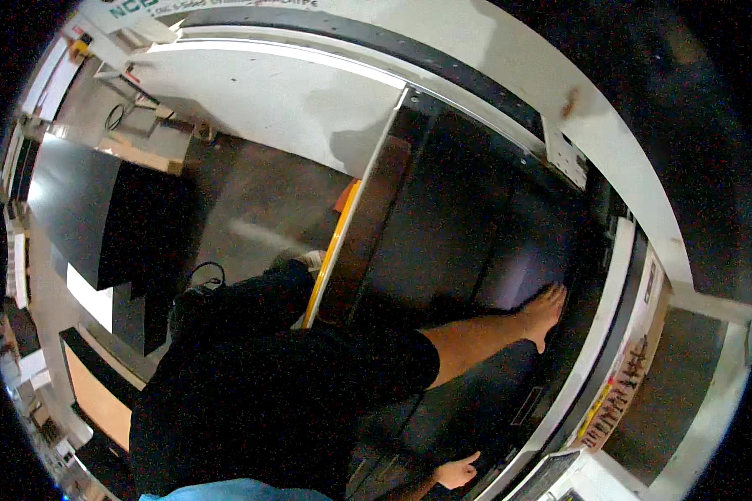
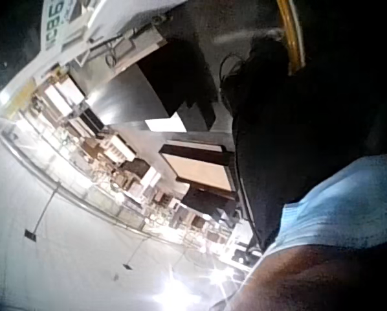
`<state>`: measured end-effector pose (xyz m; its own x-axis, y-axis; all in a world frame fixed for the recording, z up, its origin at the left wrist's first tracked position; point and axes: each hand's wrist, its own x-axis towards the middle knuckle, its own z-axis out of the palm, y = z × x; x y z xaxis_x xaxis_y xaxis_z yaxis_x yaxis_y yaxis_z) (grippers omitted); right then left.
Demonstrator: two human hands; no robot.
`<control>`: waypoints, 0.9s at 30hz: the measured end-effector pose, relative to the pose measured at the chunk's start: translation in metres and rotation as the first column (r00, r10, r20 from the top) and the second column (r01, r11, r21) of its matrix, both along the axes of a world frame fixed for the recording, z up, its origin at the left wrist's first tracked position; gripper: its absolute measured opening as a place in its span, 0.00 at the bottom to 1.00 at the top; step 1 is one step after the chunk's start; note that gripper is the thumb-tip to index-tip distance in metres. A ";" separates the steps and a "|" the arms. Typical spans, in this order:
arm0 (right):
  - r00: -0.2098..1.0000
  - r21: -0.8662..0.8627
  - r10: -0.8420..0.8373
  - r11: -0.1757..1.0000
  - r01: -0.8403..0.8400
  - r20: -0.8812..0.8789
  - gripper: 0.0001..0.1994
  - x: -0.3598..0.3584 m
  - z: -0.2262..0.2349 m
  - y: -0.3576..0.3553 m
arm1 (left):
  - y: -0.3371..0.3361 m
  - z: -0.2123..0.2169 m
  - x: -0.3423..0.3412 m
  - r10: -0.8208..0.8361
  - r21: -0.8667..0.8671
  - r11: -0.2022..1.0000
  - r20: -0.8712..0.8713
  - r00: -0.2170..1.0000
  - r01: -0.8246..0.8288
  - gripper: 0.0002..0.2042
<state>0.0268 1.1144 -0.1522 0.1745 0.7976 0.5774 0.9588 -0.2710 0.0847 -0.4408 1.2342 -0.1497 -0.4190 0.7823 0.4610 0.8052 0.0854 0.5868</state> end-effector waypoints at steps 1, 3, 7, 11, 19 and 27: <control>0.999 0.007 0.036 0.999 -0.036 0.013 0.35 -0.003 0.005 0.008 | -0.002 0.001 -0.008 0.014 0.026 1.000 0.022 1.000 -0.015 0.65; 0.995 0.043 0.102 0.994 -0.102 0.009 0.36 -0.024 0.006 0.029 | -0.002 -0.001 -0.034 0.051 0.006 0.999 0.074 0.996 -0.052 0.67; 0.997 -0.144 -0.062 0.988 0.054 -0.049 0.38 -0.005 0.017 -0.004 | -0.012 0.014 -0.002 -0.059 -0.087 0.994 0.068 0.996 0.065 0.72; 0.983 0.011 0.178 0.984 -0.177 -0.048 0.32 0.011 -0.005 -0.021 | -0.017 0.016 0.002 -0.034 -0.079 0.996 0.049 0.998 0.038 0.72; 0.994 -0.061 0.063 0.996 -0.069 -0.093 0.36 -0.004 0.031 -0.021 | -0.021 0.043 -0.002 -0.101 0.006 0.995 0.069 0.992 0.101 0.65; 0.978 -0.082 0.009 0.996 -0.027 -0.210 0.33 -0.009 0.041 -0.019 | -0.016 0.062 0.010 -0.063 -0.305 0.951 -0.066 0.996 0.040 0.65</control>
